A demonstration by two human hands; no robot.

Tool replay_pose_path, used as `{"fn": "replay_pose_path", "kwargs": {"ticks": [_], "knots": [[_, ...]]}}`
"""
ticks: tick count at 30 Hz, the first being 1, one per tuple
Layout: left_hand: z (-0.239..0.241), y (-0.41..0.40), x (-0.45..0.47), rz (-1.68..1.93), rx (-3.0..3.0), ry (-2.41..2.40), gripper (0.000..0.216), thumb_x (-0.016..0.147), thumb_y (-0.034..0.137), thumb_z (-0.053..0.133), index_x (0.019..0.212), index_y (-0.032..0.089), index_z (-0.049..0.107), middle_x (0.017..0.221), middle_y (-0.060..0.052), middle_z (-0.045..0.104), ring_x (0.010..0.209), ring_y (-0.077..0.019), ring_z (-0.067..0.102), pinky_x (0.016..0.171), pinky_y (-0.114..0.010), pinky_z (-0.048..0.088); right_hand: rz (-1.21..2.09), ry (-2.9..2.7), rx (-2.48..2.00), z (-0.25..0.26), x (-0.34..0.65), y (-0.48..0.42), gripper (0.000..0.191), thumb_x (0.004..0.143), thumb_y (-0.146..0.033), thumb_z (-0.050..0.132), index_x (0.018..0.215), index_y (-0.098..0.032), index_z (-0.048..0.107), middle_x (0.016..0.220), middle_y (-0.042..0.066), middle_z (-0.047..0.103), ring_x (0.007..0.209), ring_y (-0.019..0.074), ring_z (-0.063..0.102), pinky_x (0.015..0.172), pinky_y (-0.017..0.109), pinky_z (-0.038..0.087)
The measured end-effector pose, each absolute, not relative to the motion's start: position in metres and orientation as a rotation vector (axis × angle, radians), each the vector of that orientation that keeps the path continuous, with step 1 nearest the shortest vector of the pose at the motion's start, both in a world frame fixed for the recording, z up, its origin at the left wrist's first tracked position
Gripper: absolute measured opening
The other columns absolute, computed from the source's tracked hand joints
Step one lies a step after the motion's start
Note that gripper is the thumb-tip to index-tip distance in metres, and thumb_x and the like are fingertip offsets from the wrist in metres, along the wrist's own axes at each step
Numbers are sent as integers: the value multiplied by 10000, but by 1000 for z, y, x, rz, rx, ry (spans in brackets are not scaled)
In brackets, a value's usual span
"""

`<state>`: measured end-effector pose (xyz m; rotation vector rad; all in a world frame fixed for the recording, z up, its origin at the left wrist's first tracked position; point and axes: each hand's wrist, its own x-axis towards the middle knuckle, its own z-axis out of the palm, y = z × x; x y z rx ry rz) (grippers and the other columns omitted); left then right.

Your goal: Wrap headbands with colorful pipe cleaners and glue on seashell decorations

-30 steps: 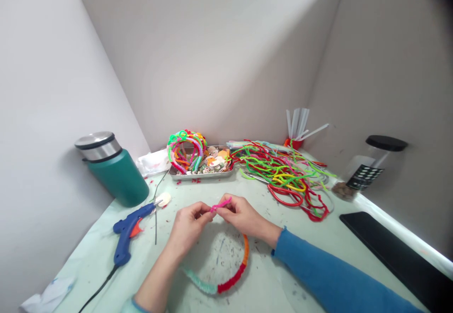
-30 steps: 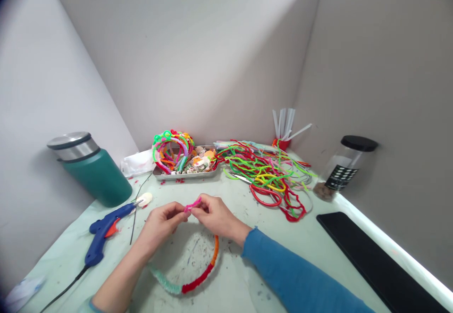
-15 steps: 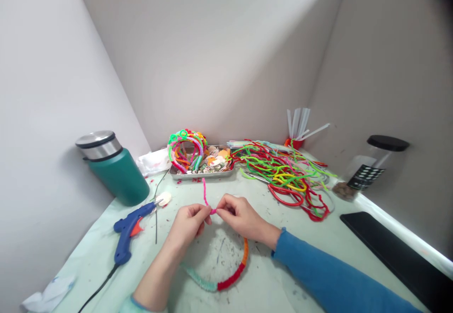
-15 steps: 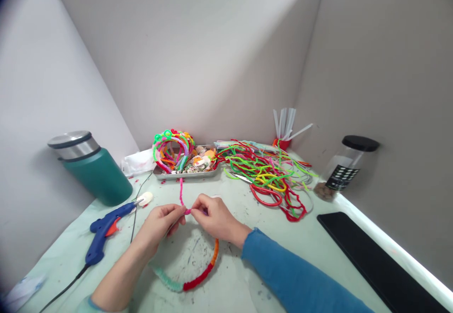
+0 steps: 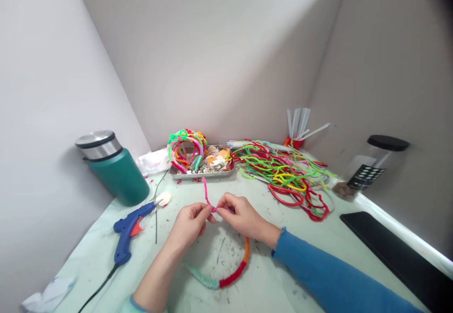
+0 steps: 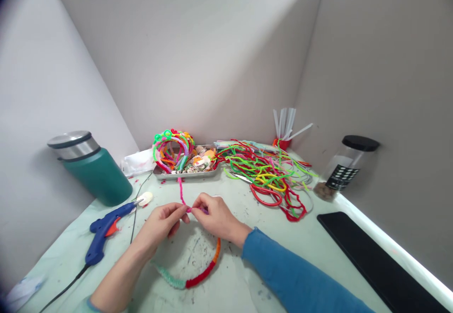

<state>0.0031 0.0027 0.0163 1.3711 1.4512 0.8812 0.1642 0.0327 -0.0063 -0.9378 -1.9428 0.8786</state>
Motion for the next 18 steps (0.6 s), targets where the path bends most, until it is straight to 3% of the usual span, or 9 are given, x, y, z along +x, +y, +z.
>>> {"fn": "replay_pose_path", "kwargs": {"ticks": [5,18], "knots": [[10,5,-1,856,1572,1446,174,731,290,496,744,154,605,632,6,590,447,-81,404,431,-195,298,859,-1936,-960,-8,164,34,84,789,-216,533,748,-165,584,639,-23,574,562,89,459,533,198,338],[5,3,5,919,1782,1572,175,761,291,486,635,175,521,541,42,521,508,-106,443,499,-207,319,848,-1941,-975,-9,162,34,91,789,-209,525,725,-157,563,615,-25,553,555,88,456,518,197,327]]}}
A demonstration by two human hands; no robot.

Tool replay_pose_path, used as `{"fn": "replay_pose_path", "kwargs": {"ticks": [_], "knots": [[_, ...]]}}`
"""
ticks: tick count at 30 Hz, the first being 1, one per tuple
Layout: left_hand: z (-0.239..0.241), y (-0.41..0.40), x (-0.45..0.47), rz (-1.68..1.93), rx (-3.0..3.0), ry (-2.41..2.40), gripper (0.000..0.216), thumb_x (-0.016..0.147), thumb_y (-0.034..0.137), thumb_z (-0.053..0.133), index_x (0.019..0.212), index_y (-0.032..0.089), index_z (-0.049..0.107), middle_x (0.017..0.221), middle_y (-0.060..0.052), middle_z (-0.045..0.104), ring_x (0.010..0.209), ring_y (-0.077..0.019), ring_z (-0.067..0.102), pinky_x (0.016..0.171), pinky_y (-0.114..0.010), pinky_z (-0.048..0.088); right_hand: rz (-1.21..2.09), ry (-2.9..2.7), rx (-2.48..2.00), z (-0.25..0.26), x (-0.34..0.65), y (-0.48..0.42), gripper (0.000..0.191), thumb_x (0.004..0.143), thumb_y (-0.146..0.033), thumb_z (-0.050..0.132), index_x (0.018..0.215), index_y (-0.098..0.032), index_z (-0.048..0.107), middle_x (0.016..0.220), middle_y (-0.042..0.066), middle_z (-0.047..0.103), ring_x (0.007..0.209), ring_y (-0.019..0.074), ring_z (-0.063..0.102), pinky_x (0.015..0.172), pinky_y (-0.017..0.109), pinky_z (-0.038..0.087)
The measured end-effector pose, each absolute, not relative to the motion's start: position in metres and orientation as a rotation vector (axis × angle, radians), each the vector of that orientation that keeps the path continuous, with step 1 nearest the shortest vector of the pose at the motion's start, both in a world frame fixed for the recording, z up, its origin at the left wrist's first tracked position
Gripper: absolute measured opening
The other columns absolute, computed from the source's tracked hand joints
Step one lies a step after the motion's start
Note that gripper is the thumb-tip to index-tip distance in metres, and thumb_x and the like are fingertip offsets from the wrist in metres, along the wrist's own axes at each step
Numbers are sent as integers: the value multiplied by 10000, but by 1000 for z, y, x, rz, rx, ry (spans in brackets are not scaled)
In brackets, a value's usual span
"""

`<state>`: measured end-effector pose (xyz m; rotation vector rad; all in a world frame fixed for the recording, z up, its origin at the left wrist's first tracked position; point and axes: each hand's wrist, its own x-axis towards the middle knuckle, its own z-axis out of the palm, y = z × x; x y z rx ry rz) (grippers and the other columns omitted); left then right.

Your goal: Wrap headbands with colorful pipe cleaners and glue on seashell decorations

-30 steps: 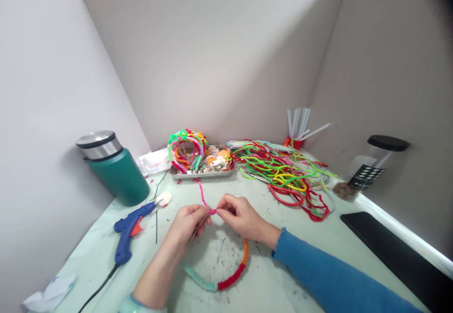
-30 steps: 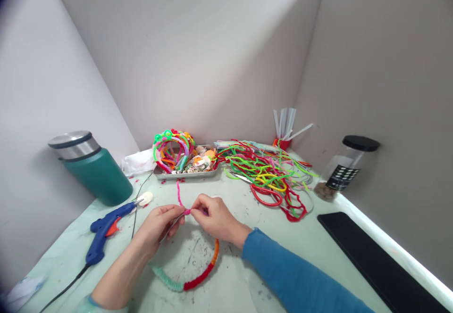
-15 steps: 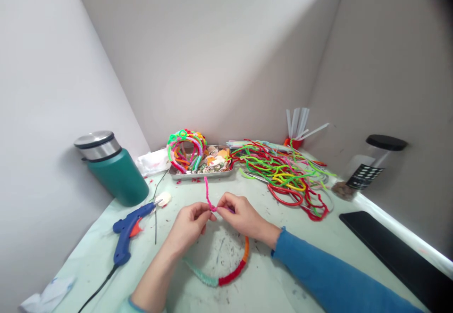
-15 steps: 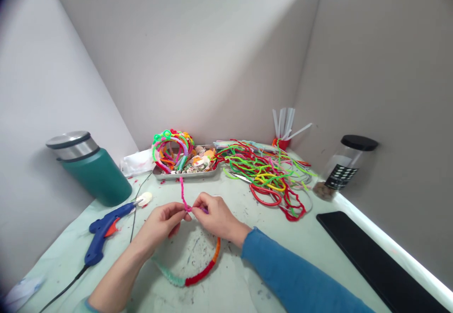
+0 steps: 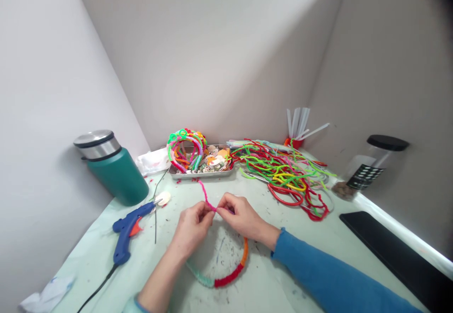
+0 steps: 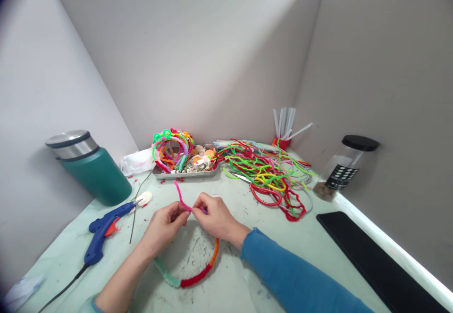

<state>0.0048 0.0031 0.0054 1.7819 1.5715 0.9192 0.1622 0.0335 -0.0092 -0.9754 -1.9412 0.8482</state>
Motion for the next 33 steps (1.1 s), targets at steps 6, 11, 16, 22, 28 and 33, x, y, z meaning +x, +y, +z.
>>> {"fn": "replay_pose_path", "kwargs": {"ticks": [6,11,16,22,28,33], "knots": [[4,6,2,913,1765,1492,182,761,321,504,687,167,567,577,36,529,532,-106,435,503,-201,316,848,-1934,-984,-10,163,35,76,781,-199,536,728,-156,568,622,-23,560,564,88,464,531,192,338],[7,6,3,937,1600,1510,302,755,394,503,568,159,539,491,50,447,452,-79,342,440,-192,252,826,-1958,-958,-7,163,33,74,781,-183,532,723,-159,573,599,-31,543,547,85,453,518,191,327],[12,5,6,864,1235,1484,285,716,399,521,551,176,458,432,78,392,345,-45,221,362,-193,142,743,-2003,-872,-4,162,28,67,772,-153,533,712,-166,559,617,-29,560,576,89,482,541,195,329],[9,6,5,989,1451,1523,204,747,373,525,741,170,515,601,26,565,389,-62,384,386,-185,281,847,-1919,-955,-9,163,34,84,788,-192,528,723,-159,571,627,-21,569,566,88,476,532,195,343],[3,4,2,1060,2067,1570,159,763,190,523,912,215,571,891,-8,626,642,-121,558,588,-232,421,946,-1803,-1016,-17,163,42,87,780,-222,537,731,-155,563,645,-16,573,579,95,494,532,198,367],[-3,5,0,1108,2244,1542,227,788,139,506,966,216,625,927,-33,642,810,-154,594,696,-246,437,953,-1798,-1009,-17,162,41,101,784,-234,536,726,-155,562,629,-20,565,568,93,491,527,199,367]]}}
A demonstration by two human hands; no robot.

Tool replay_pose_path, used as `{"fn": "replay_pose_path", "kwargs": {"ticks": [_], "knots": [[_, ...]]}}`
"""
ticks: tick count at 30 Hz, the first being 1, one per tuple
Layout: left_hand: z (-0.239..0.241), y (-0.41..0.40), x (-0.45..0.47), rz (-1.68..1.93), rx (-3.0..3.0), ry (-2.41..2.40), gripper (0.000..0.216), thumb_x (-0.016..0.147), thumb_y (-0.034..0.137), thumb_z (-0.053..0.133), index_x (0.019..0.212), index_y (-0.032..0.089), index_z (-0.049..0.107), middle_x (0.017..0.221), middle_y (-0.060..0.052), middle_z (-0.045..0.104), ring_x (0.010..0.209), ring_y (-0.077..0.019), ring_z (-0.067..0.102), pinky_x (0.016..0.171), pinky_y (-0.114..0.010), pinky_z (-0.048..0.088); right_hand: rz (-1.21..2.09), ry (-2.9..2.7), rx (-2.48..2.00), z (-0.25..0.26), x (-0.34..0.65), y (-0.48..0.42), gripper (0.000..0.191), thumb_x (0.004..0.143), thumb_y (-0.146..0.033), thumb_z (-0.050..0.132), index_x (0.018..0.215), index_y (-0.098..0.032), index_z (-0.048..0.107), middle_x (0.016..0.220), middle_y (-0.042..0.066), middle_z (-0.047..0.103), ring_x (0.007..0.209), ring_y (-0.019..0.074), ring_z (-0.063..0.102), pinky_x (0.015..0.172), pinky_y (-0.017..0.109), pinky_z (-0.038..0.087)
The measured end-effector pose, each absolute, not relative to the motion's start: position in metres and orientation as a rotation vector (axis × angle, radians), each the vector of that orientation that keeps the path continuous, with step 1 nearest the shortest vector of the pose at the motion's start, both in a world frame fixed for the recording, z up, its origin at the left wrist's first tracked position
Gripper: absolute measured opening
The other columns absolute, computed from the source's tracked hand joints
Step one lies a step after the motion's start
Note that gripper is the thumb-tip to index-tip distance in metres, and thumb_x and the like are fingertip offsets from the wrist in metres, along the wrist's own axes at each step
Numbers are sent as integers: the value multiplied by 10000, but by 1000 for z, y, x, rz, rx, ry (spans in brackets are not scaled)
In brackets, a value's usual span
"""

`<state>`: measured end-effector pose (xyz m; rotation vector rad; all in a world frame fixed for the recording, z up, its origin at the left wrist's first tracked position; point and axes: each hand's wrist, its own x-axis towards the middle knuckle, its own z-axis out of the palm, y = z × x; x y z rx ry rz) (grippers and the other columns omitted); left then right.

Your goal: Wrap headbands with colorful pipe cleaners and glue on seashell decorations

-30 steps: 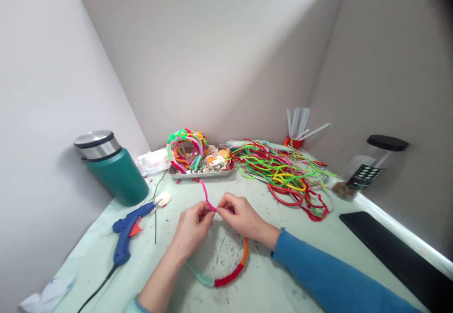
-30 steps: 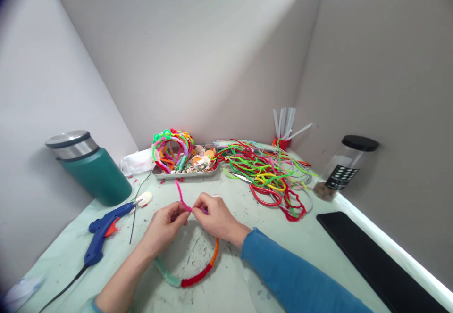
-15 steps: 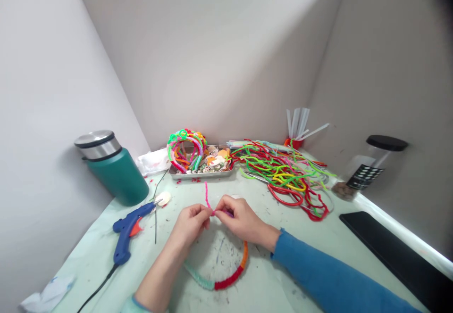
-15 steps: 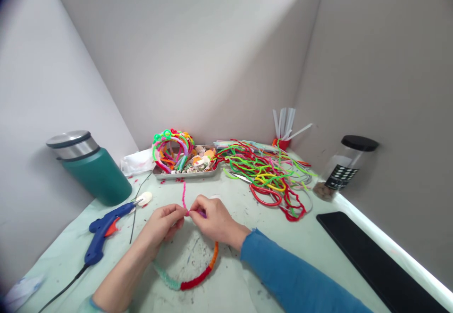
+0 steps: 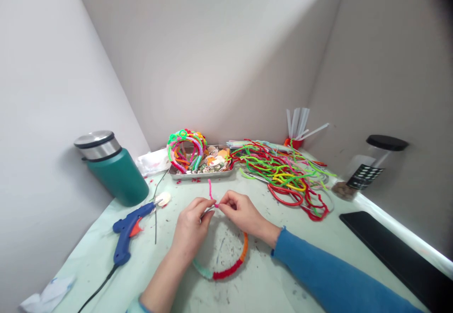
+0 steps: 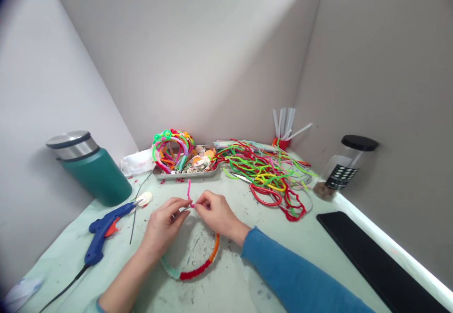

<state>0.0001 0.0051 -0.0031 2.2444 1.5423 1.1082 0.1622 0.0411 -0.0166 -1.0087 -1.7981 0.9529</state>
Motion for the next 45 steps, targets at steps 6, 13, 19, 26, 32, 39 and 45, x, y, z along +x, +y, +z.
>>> {"fn": "replay_pose_path", "kwargs": {"ticks": [6,13,19,26,32,39,45], "knots": [[-3,6,0,1074,2223,1614,186,807,175,504,896,197,666,840,-35,644,746,-149,595,666,-243,434,902,-1838,-981,-14,163,39,120,798,-260,537,738,-160,567,645,-17,574,577,93,478,527,198,354],[7,5,2,1007,2013,1565,210,828,269,462,815,181,651,825,-38,639,586,-117,550,567,-228,410,924,-1830,-928,-10,164,36,110,800,-247,541,740,-157,561,617,-31,539,555,80,442,513,188,337],[14,3,1,893,1687,1501,303,816,391,452,860,151,630,408,68,411,403,-102,385,436,-204,302,964,-1810,-890,-4,165,32,121,810,-250,533,739,-156,562,592,-37,516,518,72,394,474,187,302],[17,4,3,943,1473,1404,312,747,446,529,766,143,602,421,88,352,388,-68,284,395,-186,206,975,-1788,-863,-2,165,30,130,815,-268,531,757,-154,559,586,-32,508,524,78,400,477,196,307],[19,3,3,979,1371,1340,289,732,413,572,776,128,593,423,99,326,396,-52,242,389,-181,156,927,-1796,-855,-1,165,29,130,819,-271,525,769,-159,566,597,-33,501,535,83,401,493,204,311],[17,2,1,978,1149,1156,307,717,362,605,903,123,557,431,115,355,352,-31,202,373,-186,136,932,-1812,-866,-2,165,30,132,818,-276,531,770,-159,572,594,-34,505,536,83,408,500,203,317],[14,4,1,958,1441,1302,265,691,224,566,945,149,565,713,14,588,448,-59,390,432,-194,310,907,-1821,-911,-7,164,33,120,811,-260,533,754,-160,569,617,-25,542,554,87,439,517,202,338]]}}
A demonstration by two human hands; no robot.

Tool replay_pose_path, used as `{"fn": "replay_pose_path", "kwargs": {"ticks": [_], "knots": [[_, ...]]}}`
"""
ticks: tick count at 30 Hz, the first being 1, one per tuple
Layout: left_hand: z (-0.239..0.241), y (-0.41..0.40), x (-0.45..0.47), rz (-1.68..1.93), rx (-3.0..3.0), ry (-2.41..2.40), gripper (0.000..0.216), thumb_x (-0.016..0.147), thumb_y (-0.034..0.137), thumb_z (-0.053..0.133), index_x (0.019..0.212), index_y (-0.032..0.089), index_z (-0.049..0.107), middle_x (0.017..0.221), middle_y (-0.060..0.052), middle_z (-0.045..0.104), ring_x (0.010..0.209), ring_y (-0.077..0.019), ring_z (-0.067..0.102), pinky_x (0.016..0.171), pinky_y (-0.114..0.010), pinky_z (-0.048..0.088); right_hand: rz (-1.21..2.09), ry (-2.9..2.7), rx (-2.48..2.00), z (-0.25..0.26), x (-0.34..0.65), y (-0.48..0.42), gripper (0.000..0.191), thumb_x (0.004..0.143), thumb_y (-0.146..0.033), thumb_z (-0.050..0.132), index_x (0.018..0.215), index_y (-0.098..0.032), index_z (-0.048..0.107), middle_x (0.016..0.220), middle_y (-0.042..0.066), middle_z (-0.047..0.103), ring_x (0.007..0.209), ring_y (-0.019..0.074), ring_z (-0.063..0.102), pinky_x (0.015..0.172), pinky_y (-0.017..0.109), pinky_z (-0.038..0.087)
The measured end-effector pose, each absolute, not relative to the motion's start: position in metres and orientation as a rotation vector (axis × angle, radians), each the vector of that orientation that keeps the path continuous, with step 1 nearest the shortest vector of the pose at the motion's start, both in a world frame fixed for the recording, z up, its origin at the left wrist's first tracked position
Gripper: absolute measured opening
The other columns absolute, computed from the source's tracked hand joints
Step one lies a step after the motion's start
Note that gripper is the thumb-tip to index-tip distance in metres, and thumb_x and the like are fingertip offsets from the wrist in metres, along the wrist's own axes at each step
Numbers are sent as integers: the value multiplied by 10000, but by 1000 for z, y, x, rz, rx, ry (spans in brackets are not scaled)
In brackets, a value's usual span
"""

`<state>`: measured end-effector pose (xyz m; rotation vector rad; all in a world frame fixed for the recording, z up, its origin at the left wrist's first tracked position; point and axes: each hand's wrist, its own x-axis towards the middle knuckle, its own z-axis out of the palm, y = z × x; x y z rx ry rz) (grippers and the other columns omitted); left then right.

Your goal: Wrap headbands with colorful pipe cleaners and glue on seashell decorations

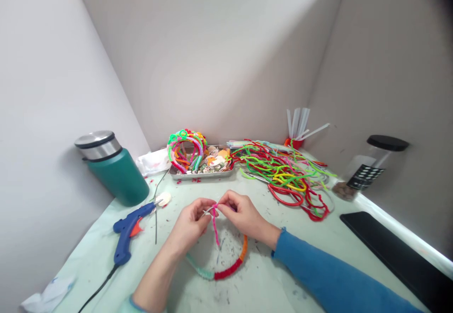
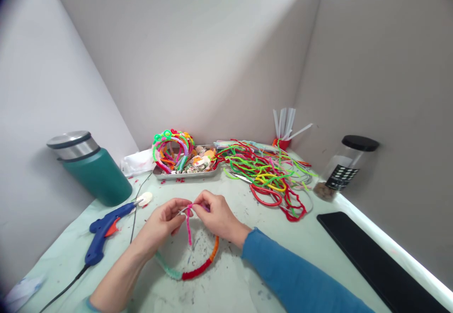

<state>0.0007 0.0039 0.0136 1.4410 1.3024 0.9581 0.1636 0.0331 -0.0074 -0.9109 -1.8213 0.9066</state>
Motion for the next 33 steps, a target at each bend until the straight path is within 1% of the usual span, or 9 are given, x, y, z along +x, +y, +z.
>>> {"fn": "replay_pose_path", "kwargs": {"ticks": [3,8,12,17,20,24,28,30,33], "knots": [[8,5,0,957,1769,1471,197,715,178,519,885,179,618,687,11,605,511,-95,444,508,-215,356,895,-1832,-922,-8,163,33,118,804,-257,539,742,-161,569,607,-30,532,551,87,435,516,199,339],[5,4,1,949,2134,1632,199,703,123,518,835,214,636,727,0,633,595,-133,520,568,-229,383,908,-1836,-923,-8,163,32,121,801,-261,546,740,-161,576,615,-29,545,552,87,451,524,199,347],[8,3,3,961,2149,1631,152,734,157,523,809,201,647,774,-24,663,658,-153,568,608,-236,405,913,-1834,-922,-8,163,32,117,806,-256,541,751,-160,581,617,-28,550,550,86,452,524,198,345],[8,3,2,975,2007,1598,177,769,244,514,814,215,683,755,-22,687,676,-165,587,621,-235,408,925,-1827,-917,-8,163,32,118,804,-257,542,744,-160,573,615,-29,544,549,86,446,523,197,347],[6,5,0,958,1890,1564,198,764,297,526,818,209,696,702,-11,681,628,-155,564,579,-220,392,919,-1834,-916,-7,163,32,114,802,-251,542,743,-159,576,604,-31,537,549,87,442,521,197,342],[6,7,-2,947,1753,1514,262,752,391,538,725,174,683,600,3,630,548,-129,504,520,-206,357,948,-1856,-899,-6,164,32,95,803,-227,524,750,-162,568,587,-40,511,535,82,422,502,191,322],[7,7,-2,922,1642,1540,304,718,441,567,636,160,649,514,30,551,447,-89,399,450,-199,286,956,-1913,-867,-6,165,31,75,798,-188,497,745,-169,547,563,-52,473,512,76,395,479,188,294],[7,7,-2,887,1558,1546,315,702,449,583,595,155,624,456,48,485,393,-71,330,413,-199,238,925,-1949,-866,-7,165,30,80,796,-173,486,734,-171,537,555,-55,462,500,74,385,473,190,282],[9,6,-2,818,1469,1508,342,693,469,590,579,147,603,433,56,436,367,-63,294,387,-201,207,865,-1989,-885,-10,164,30,85,787,-162,486,721,-173,538,559,-53,473,499,75,396,479,193,284]]}}
